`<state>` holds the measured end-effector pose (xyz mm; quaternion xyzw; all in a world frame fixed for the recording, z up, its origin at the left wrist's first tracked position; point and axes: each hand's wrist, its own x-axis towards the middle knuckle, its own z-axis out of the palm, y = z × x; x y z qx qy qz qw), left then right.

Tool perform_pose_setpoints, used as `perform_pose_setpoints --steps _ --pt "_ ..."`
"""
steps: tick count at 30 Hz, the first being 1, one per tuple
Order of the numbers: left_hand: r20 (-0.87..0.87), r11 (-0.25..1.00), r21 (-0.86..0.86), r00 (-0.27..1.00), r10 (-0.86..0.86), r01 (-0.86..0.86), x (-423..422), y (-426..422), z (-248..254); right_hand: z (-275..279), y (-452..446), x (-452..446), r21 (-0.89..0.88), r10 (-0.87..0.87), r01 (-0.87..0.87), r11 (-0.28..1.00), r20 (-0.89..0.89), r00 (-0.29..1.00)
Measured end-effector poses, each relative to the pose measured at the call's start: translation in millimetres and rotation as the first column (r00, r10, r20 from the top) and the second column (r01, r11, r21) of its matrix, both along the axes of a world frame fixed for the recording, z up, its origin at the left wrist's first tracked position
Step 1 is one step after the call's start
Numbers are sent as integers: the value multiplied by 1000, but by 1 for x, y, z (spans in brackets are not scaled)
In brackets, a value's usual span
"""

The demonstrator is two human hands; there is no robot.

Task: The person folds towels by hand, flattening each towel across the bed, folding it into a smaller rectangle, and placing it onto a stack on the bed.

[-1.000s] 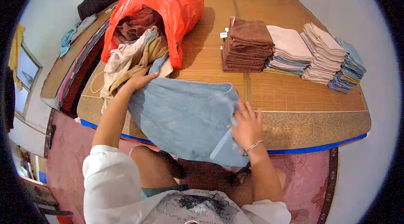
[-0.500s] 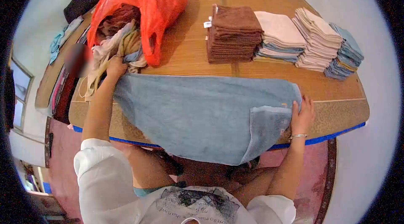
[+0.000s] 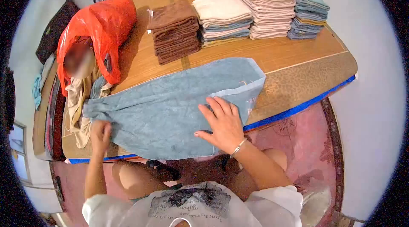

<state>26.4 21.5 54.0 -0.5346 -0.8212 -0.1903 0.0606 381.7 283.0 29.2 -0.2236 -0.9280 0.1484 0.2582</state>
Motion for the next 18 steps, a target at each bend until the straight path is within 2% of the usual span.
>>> perform_pose_setpoints --steps 1,2,4,7,8,10,12,13,14,15,16,17,18 --pt "46 996 -79 998 -49 52 15 -10 -4 -1 0 2 1 -10 10 1000 -3 1000" --pt "43 995 -77 998 -56 59 27 -14 -2 -4 1 2 14 -16 16 1000 -2 1000" --pt "-81 993 -30 990 -119 117 45 -20 4 -5 2 3 23 -53 53 998 -8 999" --pt "-159 996 -25 984 -86 83 50 -27 7 -3 15 17 45 -141 139 989 50 989" --pt "-165 996 -19 982 -87 85 46 -32 4 -6 22 23 88 -169 169 982 -14 986" --pt "-84 1000 16 996 -15 17 31 -40 -8 -8 36 40 56 -218 220 974 -36 975" --pt "-75 1000 11 997 -20 21 30 -40 -8 -11 47 60 23 -264 266 964 -53 963" --pt "-63 1000 0 998 -26 26 30 -39 -7 -12 53 70 -247 -314 277 928 -122 942" --pt "-67 1000 5 997 -29 30 28 -39 -11 -13 58 78 -501 -376 247 830 -175 910" --pt "-49 995 89 998 -32 36 25 -41 -16 -15 65 86 -499 -379 248 831 -180 908" --pt "-31 984 171 999 -37 42 27 -39 -14 -14 71 91 -588 -433 181 789 -322 842" --pt "-35 985 169 999 -40 45 30 -40 -11 -14 74 95 -661 -490 95 744 -444 750" --pt "89 978 197 994 59 -75 35 -40 -6 -11 74 102 -663 -492 93 743 -447 747"
